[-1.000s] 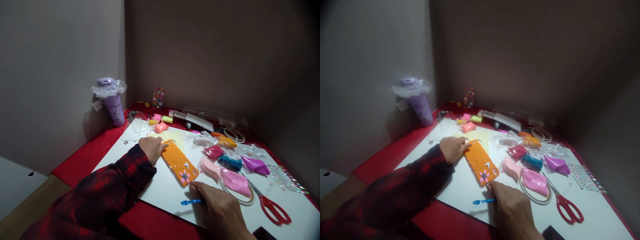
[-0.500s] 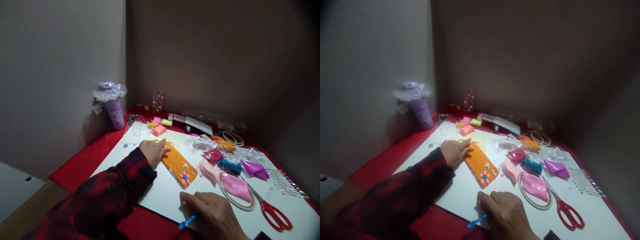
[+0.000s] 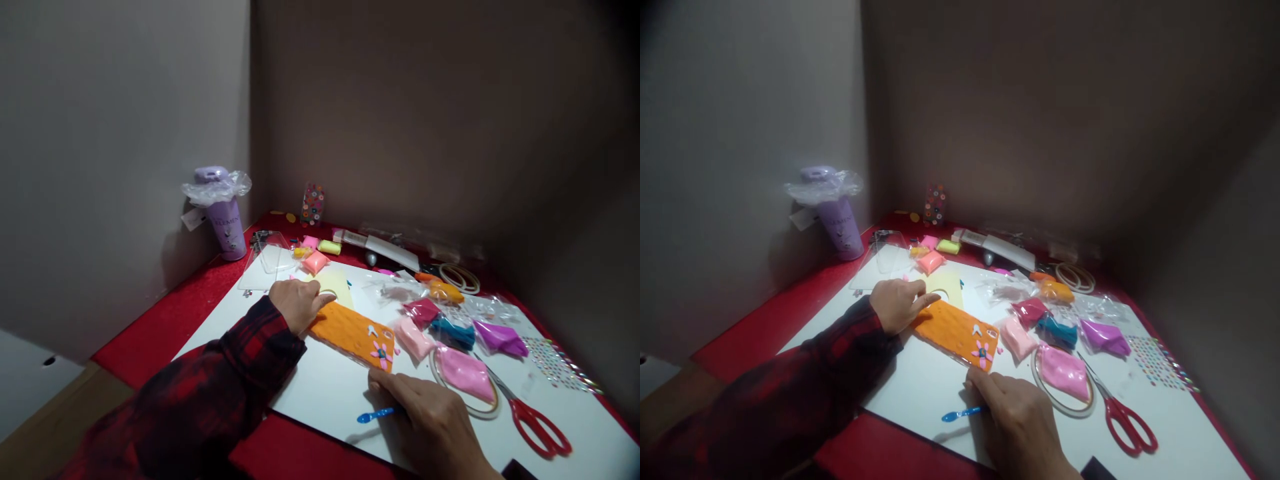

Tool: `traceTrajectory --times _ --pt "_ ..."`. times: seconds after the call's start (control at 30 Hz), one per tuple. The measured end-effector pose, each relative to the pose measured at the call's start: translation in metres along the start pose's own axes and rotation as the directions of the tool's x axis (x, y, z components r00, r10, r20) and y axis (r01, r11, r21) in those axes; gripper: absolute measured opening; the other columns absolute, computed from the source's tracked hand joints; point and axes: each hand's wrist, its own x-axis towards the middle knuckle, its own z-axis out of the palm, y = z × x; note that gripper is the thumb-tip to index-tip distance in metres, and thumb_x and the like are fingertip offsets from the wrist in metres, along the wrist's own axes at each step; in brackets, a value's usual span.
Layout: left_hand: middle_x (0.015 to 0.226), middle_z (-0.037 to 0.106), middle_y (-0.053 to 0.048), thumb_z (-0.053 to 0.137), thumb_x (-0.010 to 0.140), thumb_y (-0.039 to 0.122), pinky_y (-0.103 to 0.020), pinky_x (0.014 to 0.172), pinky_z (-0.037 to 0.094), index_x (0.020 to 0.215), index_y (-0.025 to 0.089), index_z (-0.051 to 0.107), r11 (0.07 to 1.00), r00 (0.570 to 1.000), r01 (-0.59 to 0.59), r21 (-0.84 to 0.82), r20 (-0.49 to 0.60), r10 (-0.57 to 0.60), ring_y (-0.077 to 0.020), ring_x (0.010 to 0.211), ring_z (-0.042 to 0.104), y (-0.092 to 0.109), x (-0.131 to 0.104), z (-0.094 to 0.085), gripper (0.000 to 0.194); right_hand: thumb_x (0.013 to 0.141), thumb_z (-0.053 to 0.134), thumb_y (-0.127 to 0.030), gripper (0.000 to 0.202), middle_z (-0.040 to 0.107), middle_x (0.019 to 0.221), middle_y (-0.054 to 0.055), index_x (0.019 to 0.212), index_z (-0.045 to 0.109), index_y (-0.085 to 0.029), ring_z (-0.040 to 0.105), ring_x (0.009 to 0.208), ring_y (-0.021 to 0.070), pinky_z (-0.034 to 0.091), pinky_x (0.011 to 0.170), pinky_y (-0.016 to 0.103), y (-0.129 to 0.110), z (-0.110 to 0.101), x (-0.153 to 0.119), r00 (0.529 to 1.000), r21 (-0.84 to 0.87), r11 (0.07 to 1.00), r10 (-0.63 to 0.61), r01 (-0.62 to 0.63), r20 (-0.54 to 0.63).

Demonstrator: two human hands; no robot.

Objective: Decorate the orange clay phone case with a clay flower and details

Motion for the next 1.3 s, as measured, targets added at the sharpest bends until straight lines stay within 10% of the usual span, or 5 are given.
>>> traceTrajectory --times 0.13,0.3,0.47,1.3 --pt "0.087 0.069 -0.003 0.033 0.083 0.058 -0.028 0.060 0.035 0.107 0.033 0.060 0.991 0.995 -0.096 -0.093 0.027 0.099 -0.0213 0.078 0.063 0.001 0.000 0.008 0.043 0.084 0.045 -0.024 0.020 0.055 0.050 -0.001 0.073 0.061 -0.017 0.051 0.043 0.0094 0.032 0.044 0.020 -0.001 -0.006 0.003 0.999 -0.027 0.999 0.024 -0.025 -0.042" --pt "0.076 0.068 -0.006 0.030 0.083 0.059 -0.028 0.056 0.032 0.078 0.025 0.069 0.989 0.986 -0.100 -0.107 0.120 0.113 -0.0201 0.070 0.060 -0.002 0.000 0.002 0.052 0.084 0.047 -0.031 0.022 0.058 0.052 -0.001 0.074 0.062 -0.021 0.053 0.044 0.0112 0.031 0.045 0.021 0.004 -0.005 0.001 0.991 -0.119 0.985 0.117 -0.124 -0.069" --pt "0.053 0.059 -0.003 0.039 0.076 0.063 -0.025 0.047 0.026 0.054 0.020 0.062 0.941 0.880 -0.155 -0.302 0.391 0.271 -0.0129 0.050 0.050 -0.005 -0.001 -0.009 0.054 0.083 0.048 -0.035 0.019 0.062 0.057 -0.002 0.084 0.064 -0.025 0.055 0.046 0.0133 0.028 0.046 0.023 0.009 -0.003 -0.001 0.972 -0.182 0.955 0.232 -0.236 -0.045" --pt "0.071 0.065 -0.002 0.050 0.071 0.061 -0.026 0.052 0.032 0.075 0.024 0.057 0.934 0.888 -0.258 -0.249 0.319 0.331 -0.0197 0.067 0.059 0.011 -0.012 0.001 0.039 0.078 0.041 -0.011 0.030 0.055 0.052 0.000 0.097 0.064 -0.015 0.049 0.043 0.0104 0.031 0.044 0.022 0.006 -0.004 0.002 0.997 -0.127 0.990 -0.067 0.060 -0.048"
